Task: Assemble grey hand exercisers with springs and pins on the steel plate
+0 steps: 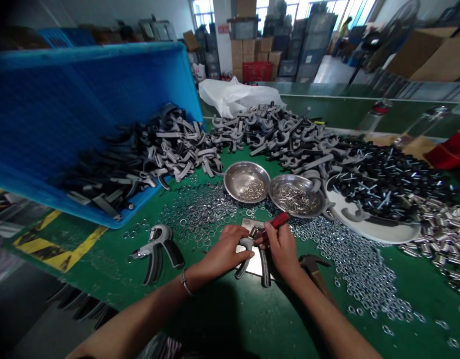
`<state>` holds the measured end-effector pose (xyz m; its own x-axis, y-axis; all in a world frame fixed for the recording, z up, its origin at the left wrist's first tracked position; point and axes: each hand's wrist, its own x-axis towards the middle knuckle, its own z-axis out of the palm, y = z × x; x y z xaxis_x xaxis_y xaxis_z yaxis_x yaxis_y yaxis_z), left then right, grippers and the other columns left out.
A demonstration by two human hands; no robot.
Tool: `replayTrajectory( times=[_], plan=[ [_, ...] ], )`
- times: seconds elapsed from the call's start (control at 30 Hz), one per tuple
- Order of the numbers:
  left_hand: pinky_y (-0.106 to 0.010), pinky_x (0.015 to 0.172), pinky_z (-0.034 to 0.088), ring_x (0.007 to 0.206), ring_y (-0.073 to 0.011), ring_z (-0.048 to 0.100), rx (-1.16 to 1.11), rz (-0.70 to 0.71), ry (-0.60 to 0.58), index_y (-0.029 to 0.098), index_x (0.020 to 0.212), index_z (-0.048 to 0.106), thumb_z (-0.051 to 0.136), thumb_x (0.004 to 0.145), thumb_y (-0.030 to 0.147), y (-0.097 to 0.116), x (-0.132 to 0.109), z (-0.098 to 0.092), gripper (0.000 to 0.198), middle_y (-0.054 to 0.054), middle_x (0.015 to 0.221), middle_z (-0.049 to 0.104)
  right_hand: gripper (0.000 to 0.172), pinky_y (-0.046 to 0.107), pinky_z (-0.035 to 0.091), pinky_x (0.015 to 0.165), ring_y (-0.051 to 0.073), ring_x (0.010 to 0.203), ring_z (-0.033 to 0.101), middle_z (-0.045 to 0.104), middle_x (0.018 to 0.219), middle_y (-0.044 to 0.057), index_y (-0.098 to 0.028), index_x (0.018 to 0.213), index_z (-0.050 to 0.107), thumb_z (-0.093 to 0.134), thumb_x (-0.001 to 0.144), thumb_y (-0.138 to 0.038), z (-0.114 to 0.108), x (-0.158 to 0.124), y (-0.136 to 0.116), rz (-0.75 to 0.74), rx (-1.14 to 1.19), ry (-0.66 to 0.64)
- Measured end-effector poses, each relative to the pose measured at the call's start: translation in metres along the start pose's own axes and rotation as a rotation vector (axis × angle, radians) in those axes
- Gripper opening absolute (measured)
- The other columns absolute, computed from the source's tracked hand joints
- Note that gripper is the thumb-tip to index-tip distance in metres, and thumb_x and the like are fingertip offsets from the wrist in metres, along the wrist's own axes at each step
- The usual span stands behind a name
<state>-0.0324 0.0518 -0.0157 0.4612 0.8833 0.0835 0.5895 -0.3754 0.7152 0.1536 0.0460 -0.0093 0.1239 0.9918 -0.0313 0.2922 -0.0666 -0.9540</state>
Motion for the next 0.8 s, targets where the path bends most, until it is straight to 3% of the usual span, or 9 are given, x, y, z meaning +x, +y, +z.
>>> replayTrajectory(
  times=[0.17,0.27,0.33,0.43,0.53,0.6,0.7,0.8],
  plan=[
    [-0.04,0.103,0.038,0.115,-0.0269,0.047,-0.02,-0.039,-0.031,0.019,0.111,0.061,0.076,0.079,0.029,0.0,0.001,0.0,0.037,-0.006,0.119,0.06,0.032,0.037,0.054,0.06,0.025,0.059,0.069,0.074,0.07,0.005,-0.026,0.093,0.05,0.044,0.096,-0.058,-0.003,-0.004,0.007,-0.091,-0.171,0.031],
    [-0.04,0.103,0.038,0.116,-0.0271,0.047,-0.013,-0.05,-0.043,0.02,0.113,0.061,0.077,0.08,0.031,0.001,0.001,-0.001,0.038,-0.006,0.121,0.059,0.038,0.038,0.052,0.063,0.029,0.067,0.069,0.071,0.072,0.009,-0.024,0.09,0.054,0.043,0.093,-0.061,0.001,-0.008,0.008,-0.19,-0.378,0.102],
    [-0.04,0.103,0.038,0.116,-0.027,0.047,0.003,-0.051,-0.054,0.02,0.114,0.06,0.076,0.08,0.031,0.002,0.001,-0.001,0.039,-0.006,0.121,0.059,0.04,0.037,0.05,0.061,0.03,0.067,0.069,0.07,0.073,0.011,-0.022,0.088,0.057,0.048,0.09,-0.061,0.006,-0.007,0.002,-0.23,-0.443,0.074],
    [-0.042,0.102,0.038,0.116,-0.0279,0.048,0.05,-0.076,-0.065,0.02,0.117,0.058,0.075,0.081,0.032,0.006,0.001,-0.003,0.041,-0.007,0.122,0.059,0.038,0.03,0.049,0.054,0.022,0.058,0.066,0.07,0.068,0.005,-0.02,0.087,0.061,0.058,0.086,-0.058,0.009,0.006,-0.017,-0.238,-0.323,-0.039],
    [-0.043,0.1,0.038,0.116,-0.0292,0.048,0.079,-0.105,-0.064,0.02,0.117,0.058,0.074,0.082,0.037,0.007,0.0,-0.002,0.042,-0.007,0.124,0.059,0.041,0.024,0.044,0.038,0.012,0.037,0.048,0.063,0.053,-0.006,-0.022,0.083,0.059,0.045,0.094,-0.059,0.003,0.022,-0.033,-0.158,-0.03,-0.084],
    [-0.043,0.1,0.038,0.117,-0.0292,0.047,0.073,-0.096,-0.064,0.021,0.116,0.059,0.074,0.082,0.038,0.006,0.0,-0.001,0.041,-0.006,0.126,0.059,0.041,0.025,0.041,0.034,0.011,0.031,0.042,0.06,0.05,-0.008,-0.024,0.084,0.055,0.036,0.098,-0.058,-0.004,0.026,-0.033,-0.074,0.172,-0.091],
    [-0.042,0.1,0.038,0.117,-0.0288,0.047,0.055,-0.088,-0.057,0.02,0.115,0.059,0.074,0.082,0.037,0.004,-0.001,0.0,0.039,-0.006,0.125,0.059,0.029,0.028,0.051,0.046,0.016,0.046,0.061,0.07,0.066,-0.003,-0.026,0.091,0.052,0.054,0.093,-0.055,-0.012,0.019,-0.016,0.028,0.304,-0.078],
    [-0.042,0.101,0.038,0.117,-0.0286,0.047,0.05,-0.095,-0.053,0.019,0.115,0.058,0.073,0.083,0.035,0.004,-0.001,0.0,0.039,-0.007,0.124,0.059,0.027,0.033,0.056,0.056,0.021,0.06,0.07,0.074,0.079,0.001,-0.027,0.097,0.051,0.059,0.092,-0.053,-0.014,0.005,0.003,0.022,0.181,-0.056]
  ],
)
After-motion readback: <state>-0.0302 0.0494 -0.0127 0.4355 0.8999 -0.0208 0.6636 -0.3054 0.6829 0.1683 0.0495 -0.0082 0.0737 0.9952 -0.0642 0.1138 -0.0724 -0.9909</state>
